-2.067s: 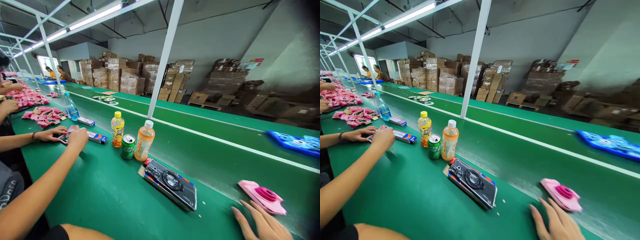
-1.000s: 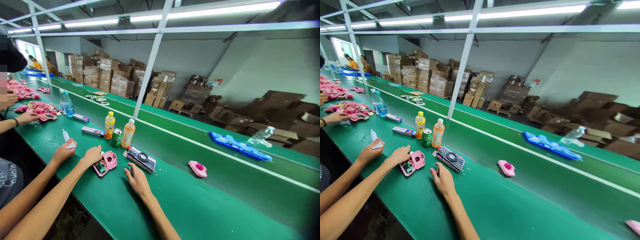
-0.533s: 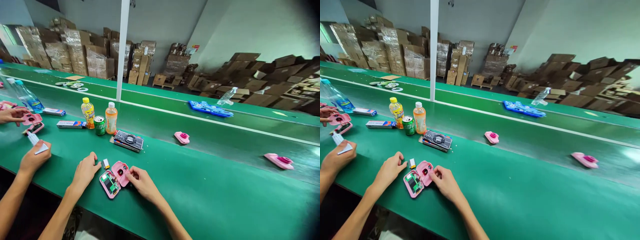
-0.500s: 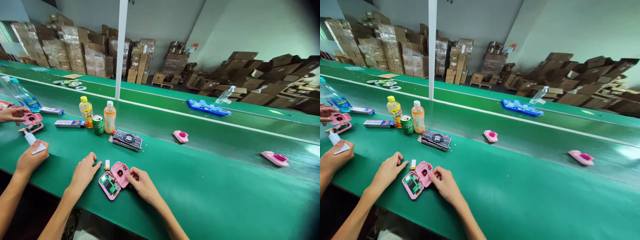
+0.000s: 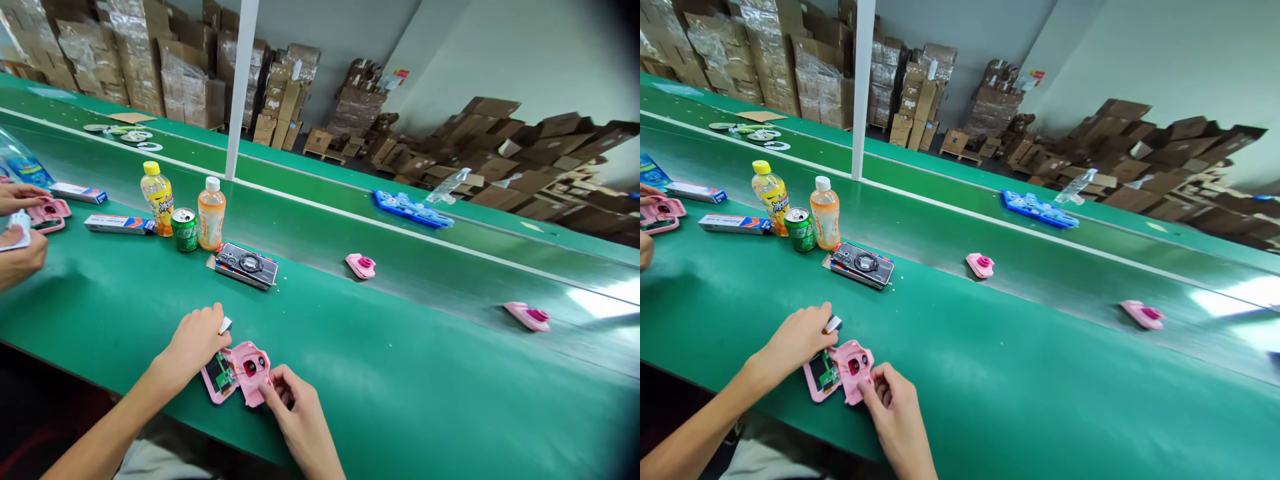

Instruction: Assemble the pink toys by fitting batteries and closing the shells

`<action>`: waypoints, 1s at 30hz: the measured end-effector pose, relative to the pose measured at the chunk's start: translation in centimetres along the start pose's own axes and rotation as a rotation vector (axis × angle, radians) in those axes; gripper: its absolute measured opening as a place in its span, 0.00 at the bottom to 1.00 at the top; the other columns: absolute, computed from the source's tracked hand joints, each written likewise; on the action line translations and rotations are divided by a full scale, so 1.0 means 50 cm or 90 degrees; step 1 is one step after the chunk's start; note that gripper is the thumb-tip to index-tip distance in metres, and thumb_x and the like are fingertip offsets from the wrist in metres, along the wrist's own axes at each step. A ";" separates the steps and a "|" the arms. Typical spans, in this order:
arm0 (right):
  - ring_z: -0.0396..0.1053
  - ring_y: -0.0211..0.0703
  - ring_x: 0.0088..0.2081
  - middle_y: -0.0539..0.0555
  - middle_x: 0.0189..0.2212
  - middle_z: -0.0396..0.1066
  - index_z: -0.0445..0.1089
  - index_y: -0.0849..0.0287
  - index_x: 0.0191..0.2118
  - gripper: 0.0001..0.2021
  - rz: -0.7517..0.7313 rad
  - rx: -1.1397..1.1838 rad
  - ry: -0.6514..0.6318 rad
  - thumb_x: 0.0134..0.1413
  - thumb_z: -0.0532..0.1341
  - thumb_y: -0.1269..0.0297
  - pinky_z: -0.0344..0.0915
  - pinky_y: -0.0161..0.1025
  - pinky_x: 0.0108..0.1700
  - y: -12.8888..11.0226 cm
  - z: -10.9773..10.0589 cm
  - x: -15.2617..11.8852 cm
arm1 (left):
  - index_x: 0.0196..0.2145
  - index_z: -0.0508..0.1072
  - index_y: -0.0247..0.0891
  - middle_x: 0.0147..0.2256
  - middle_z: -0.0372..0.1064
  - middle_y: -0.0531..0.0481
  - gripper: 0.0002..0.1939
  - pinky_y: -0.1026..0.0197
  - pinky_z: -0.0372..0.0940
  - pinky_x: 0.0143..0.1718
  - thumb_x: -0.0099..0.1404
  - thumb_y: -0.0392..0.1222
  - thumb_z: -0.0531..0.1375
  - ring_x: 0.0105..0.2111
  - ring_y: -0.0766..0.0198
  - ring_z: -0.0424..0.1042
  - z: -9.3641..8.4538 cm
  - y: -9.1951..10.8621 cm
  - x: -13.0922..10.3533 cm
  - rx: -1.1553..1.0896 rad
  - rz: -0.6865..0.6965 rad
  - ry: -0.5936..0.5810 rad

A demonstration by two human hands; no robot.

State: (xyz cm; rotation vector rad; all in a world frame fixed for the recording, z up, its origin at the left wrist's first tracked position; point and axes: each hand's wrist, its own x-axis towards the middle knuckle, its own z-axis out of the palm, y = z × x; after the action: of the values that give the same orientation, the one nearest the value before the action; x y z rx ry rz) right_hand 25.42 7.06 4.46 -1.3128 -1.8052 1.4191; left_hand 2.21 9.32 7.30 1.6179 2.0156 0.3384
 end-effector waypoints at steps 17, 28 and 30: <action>0.73 0.47 0.38 0.55 0.37 0.75 0.72 0.61 0.42 0.04 -0.429 -0.469 0.002 0.67 0.60 0.73 0.68 0.40 0.39 -0.127 0.080 0.151 | 0.57 0.74 0.36 0.31 0.72 0.52 0.28 0.63 0.61 0.32 0.72 0.60 0.55 0.29 0.63 0.64 0.062 -0.065 -0.062 -0.595 0.091 0.014; 0.72 0.43 0.39 0.53 0.38 0.74 0.70 0.59 0.41 0.05 -0.352 -0.454 -0.027 0.69 0.58 0.72 0.68 0.38 0.43 -0.132 0.080 0.150 | 0.57 0.74 0.39 0.36 0.77 0.49 0.21 0.60 0.68 0.46 0.69 0.46 0.56 0.41 0.55 0.75 0.057 -0.067 -0.066 -0.527 0.122 0.037; 0.72 0.44 0.40 0.54 0.39 0.73 0.70 0.58 0.41 0.06 -0.369 -0.501 -0.035 0.70 0.57 0.71 0.69 0.39 0.42 -0.138 0.076 0.153 | 0.56 0.75 0.39 0.35 0.78 0.49 0.22 0.59 0.69 0.45 0.68 0.47 0.57 0.40 0.55 0.76 0.057 -0.067 -0.066 -0.534 0.113 0.039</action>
State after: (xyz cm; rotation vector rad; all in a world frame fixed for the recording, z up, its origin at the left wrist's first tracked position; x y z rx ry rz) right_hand 16.49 12.20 8.21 -0.9129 -2.6274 0.4367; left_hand 1.47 4.93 4.03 1.2290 1.4421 1.1299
